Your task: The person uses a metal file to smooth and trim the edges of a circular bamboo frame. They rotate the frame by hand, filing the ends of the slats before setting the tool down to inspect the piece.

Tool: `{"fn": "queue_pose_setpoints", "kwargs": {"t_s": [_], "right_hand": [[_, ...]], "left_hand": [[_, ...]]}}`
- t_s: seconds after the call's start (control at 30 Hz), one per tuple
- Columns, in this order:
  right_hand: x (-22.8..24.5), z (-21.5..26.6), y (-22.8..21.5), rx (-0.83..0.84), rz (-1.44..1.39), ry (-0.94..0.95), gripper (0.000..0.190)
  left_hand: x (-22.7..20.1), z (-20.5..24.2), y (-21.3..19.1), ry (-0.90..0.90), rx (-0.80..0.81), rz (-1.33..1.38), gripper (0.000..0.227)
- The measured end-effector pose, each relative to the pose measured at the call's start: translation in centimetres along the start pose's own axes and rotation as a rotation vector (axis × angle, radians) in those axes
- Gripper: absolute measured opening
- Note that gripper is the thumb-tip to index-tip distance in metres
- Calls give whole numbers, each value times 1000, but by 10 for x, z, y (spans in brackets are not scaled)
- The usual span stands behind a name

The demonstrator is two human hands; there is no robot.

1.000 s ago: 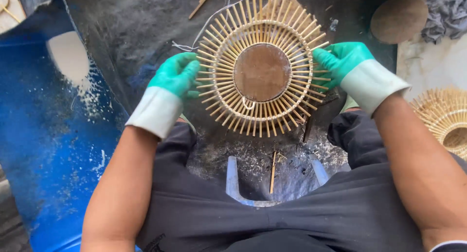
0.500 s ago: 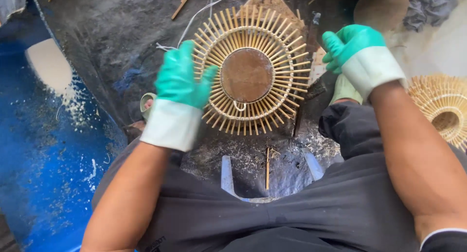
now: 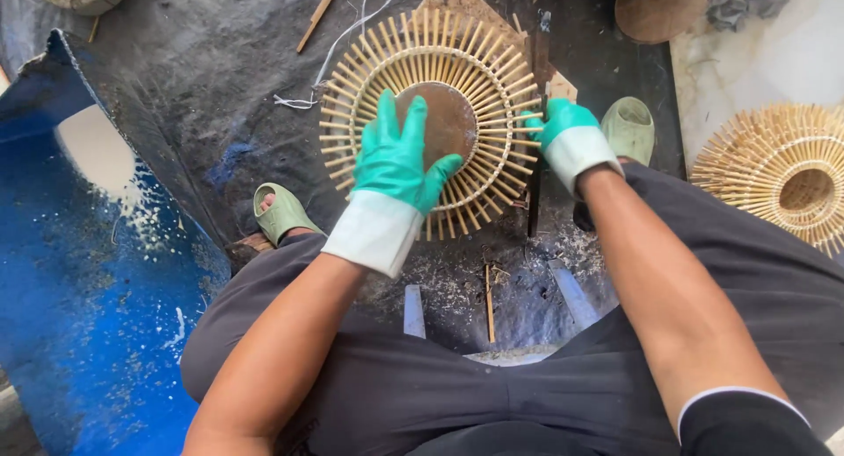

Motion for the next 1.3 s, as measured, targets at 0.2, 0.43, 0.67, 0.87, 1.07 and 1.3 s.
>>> {"fn": "queue_pose_setpoints", "kwargs": {"t_s": [0.2, 0.43, 0.67, 0.87, 1.07, 1.3], "right_hand": [[-37, -13, 13, 124, -46, 223, 42], [55, 72, -169, -47, -1077, 535, 44], [138, 180, -206, 58, -1097, 591, 58], [127, 192, -153, 101, -1203, 791, 51], [108, 201, -123, 133, -1389, 842, 48], [96, 206, -108, 184, -1408, 808, 47]], "left_hand": [[1, -9, 1, -3, 16, -36, 96], [-12, -12, -16, -148, 277, -13, 96], [-10, -10, -12, -172, 294, 13, 101], [-8, -8, -14, -117, 290, 0, 98], [-10, -10, -17, -145, 342, -7, 98], [-11, -9, -19, -128, 347, -14, 96]]}}
Point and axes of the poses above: each hand's wrist, its own z-axis away from the middle knuckle, its own y-axis out of the palm, x = y × z, the point moved 5 cm from there along -z, towards the middle knuckle, and after that the axes turned 5 degrees about -x, right-handed, at the moved point
